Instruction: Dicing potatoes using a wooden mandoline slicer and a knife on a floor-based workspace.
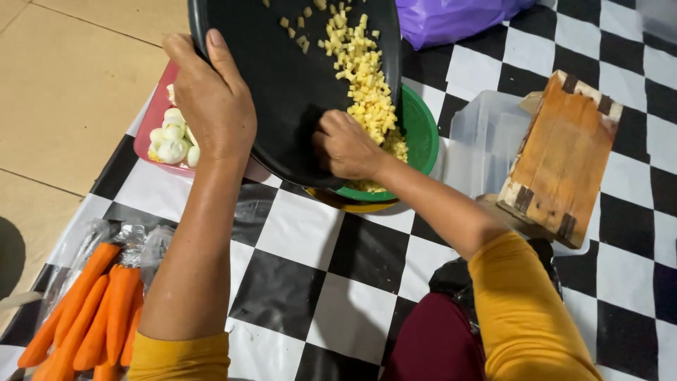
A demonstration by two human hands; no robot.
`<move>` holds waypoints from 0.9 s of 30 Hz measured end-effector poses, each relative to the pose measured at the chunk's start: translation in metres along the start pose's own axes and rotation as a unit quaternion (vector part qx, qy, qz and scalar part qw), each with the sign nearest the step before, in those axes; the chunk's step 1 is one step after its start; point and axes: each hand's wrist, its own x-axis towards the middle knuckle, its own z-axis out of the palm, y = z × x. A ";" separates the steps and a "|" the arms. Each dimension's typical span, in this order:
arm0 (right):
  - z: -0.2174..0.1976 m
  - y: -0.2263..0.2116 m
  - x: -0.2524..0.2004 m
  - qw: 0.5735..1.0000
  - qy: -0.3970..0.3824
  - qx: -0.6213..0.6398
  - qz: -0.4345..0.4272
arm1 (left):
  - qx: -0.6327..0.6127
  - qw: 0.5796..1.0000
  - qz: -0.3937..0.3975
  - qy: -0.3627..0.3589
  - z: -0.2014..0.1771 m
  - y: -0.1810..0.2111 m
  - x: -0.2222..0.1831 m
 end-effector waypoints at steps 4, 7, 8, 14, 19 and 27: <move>-0.001 0.027 -0.020 0.997 0.049 -0.041 -0.036 | 0.004 1.000 0.000 -0.006 -0.003 0.003 -0.001; 0.008 0.040 -0.036 0.998 0.024 -0.048 0.045 | 0.013 1.000 0.022 0.000 -0.009 0.004 -0.001; 0.007 0.040 -0.038 0.997 0.035 -0.033 0.060 | 0.012 1.000 0.025 0.004 -0.011 0.005 0.000; 0.009 0.049 -0.063 0.987 0.018 0.016 0.156 | 0.010 0.999 0.029 0.013 -0.032 0.000 0.008; -0.009 0.043 -0.046 0.987 0.001 -0.023 0.159 | 0.025 0.999 0.013 0.023 -0.046 0.000 0.015; -0.020 -0.003 0.164 0.933 0.354 -0.042 0.041 | 0.033 0.999 -0.027 -0.004 -0.037 0.027 0.005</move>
